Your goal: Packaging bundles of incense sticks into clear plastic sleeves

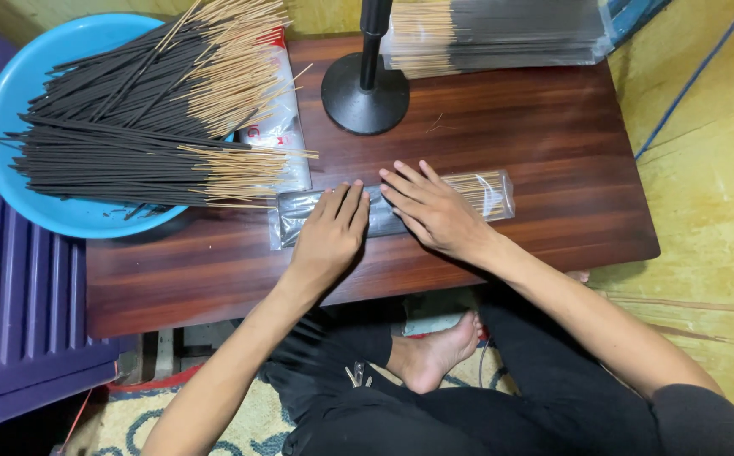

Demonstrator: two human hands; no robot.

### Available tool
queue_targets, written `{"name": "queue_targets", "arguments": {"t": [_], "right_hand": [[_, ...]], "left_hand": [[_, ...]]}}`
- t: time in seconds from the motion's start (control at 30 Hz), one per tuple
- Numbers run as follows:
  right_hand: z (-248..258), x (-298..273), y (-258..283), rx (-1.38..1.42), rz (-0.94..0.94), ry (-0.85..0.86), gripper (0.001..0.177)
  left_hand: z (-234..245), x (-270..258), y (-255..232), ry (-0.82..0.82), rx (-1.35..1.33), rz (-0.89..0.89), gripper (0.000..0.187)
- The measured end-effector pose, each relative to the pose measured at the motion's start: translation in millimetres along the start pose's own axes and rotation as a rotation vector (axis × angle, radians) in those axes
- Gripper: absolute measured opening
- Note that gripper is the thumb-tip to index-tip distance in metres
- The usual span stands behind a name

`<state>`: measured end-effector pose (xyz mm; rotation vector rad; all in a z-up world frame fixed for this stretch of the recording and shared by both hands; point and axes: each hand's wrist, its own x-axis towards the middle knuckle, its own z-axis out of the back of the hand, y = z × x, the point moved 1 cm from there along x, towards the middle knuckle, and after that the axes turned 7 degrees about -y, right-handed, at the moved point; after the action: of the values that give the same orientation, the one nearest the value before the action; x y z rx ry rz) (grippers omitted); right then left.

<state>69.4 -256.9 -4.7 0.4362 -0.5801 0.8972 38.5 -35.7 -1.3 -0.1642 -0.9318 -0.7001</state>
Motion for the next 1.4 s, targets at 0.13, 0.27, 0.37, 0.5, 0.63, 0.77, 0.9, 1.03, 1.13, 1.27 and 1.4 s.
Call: {"name": "queue_targets", "arguments": {"t": [0.13, 0.27, 0.37, 0.5, 0.63, 0.77, 0.9, 1.03, 1.13, 1.27, 1.4], "right_hand": [[-9.0, -0.3, 4.1, 0.055, -0.005, -0.018, 0.038], [-10.0, 2.2, 5.9, 0.097, -0.035, -0.028, 0.037], [-10.0, 0.9, 5.9, 0.098, -0.037, -0.037, 0.037], [-11.2, -0.7, 4.8, 0.083, -0.035, -0.044, 0.037], [-11.0, -1.0, 4.2, 0.084, -0.03, -0.044, 0.037], [-11.6, -2.0, 2.5, 0.082, -0.003, -0.04, 0.038], [-8.9, 1.5, 4.3, 0.076, 0.005, -0.038, 0.039], [-12.8, -1.3, 3.1, 0.056, 0.005, -0.023, 0.038], [-14.2, -2.7, 1.7, 0.044, 0.016, -0.02, 0.038], [-12.5, -3.1, 1.9, 0.058, 0.002, -0.013, 0.039], [-5.2, 0.7, 6.0, 0.052, -0.024, -0.045, 0.048]], "left_hand": [[0.0, 0.4, -1.1, -0.008, 0.003, -0.005, 0.027], [1.4, -1.2, 0.4, 0.003, -0.043, 0.03, 0.03], [-1.3, -3.8, 0.0, 0.003, -0.065, 0.039, 0.032], [-4.0, -5.9, 0.1, 0.009, -0.091, 0.061, 0.031], [-5.4, -6.2, -0.5, 0.018, -0.094, 0.058, 0.031], [-7.7, -8.2, -1.2, 0.024, -0.083, 0.051, 0.03], [-3.4, -5.7, -0.9, 0.03, -0.094, 0.053, 0.029], [4.2, 3.3, -2.3, -0.069, -0.141, 0.02, 0.025], [3.9, 1.2, -3.6, -0.09, -0.192, 0.006, 0.019], [6.7, 7.7, -2.2, -0.076, -0.182, 0.02, 0.017], [8.9, 9.7, -0.6, -0.082, -0.18, 0.012, 0.018]]}}
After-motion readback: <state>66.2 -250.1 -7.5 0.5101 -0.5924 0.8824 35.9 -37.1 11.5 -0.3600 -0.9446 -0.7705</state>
